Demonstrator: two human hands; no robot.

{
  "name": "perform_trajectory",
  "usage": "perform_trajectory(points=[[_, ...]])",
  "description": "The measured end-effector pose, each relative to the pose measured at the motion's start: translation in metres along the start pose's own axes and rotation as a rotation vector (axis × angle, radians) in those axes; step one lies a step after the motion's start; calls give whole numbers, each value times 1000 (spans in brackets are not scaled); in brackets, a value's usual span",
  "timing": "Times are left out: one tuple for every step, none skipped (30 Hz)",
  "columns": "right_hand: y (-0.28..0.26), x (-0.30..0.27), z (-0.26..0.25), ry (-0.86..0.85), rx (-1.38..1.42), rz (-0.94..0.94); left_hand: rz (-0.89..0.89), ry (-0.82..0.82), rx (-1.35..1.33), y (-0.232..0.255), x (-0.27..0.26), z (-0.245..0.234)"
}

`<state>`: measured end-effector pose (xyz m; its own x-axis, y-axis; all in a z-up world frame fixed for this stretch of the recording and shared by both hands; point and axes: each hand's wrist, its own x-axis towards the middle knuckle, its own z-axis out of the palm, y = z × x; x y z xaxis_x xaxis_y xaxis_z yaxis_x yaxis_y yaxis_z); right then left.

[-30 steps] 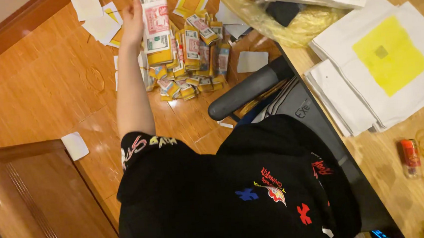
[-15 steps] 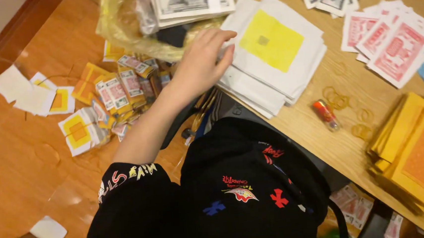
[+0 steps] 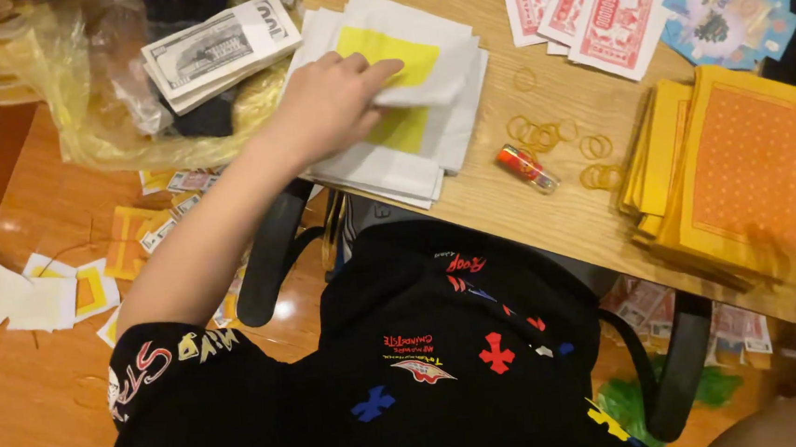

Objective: Sort and bundle stacks of joss paper using rubber bands on a desk.

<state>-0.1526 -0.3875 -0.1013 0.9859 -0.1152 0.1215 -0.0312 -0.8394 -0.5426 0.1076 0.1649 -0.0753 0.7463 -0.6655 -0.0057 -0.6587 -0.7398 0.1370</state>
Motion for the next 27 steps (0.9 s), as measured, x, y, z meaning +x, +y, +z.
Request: perform_trajectory(points=[[6,1,5,11,-1,15,18,-2,2,1,-3,-8],[12,1,7,90,3,40,26,58,-30,2,0,-17],[19,2,9,170,7,65,34,118,-63,3,3,-27],[5,9,7,199,-9,94,77,121,-69,4,-2,-36],[-7,19,5,243,-182,102,53,273,-137,5,-5,-44],[-17,23,2,281,-353,124,37,417,-215,6,-6,-52],[-28,24,4,307,-372,168,90,412,-231,7,-14,-51],[-39,32,6,290,-315,208,-27,520,-357,3,-23,-52],[-49,42,8,275,-257,245,-147,619,-489,-2,-32,-52],[-45,42,9,291,-265,268,-121,613,-499,3,-31,-47],[-41,43,10,310,-326,245,-202,800,-689,7,-32,-42],[-37,49,14,323,-381,211,-300,985,-878,9,-36,-38],[-41,51,14,335,-382,222,-283,981,-882,25,-30,-44],[-44,56,14,339,-361,259,-398,1033,-1237,41,-27,-50],[-49,60,15,342,-339,296,-517,1068,-1596,56,-24,-56],[-44,62,15,339,-335,299,-521,1064,-1592,66,-21,-54],[-39,63,17,320,-382,339,-512,1004,-1743,76,-17,-52],[-35,68,18,304,-429,375,-500,943,-1892,84,-13,-51],[-29,70,18,303,-426,373,-500,945,-1888,89,-10,-44],[-23,72,17,287,-351,426,-525,934,-1980,94,-6,-37],[-18,74,16,269,-275,479,-549,922,-2071,100,-2,-29],[-13,74,16,266,-275,478,-553,924,-2070,105,0,-25],[-8,74,16,299,-191,475,-543,889,-2094,109,2,-20],[-4,79,16,337,-104,468,-525,858,-2116,113,5,-18],[-19,74,12,339,-102,461,-521,866,-2115,115,8,-16],[-33,70,9,379,-95,331,-473,791,-2149,118,10,-13],[-48,66,6,418,-87,199,-424,715,-2180,121,12,-10]])
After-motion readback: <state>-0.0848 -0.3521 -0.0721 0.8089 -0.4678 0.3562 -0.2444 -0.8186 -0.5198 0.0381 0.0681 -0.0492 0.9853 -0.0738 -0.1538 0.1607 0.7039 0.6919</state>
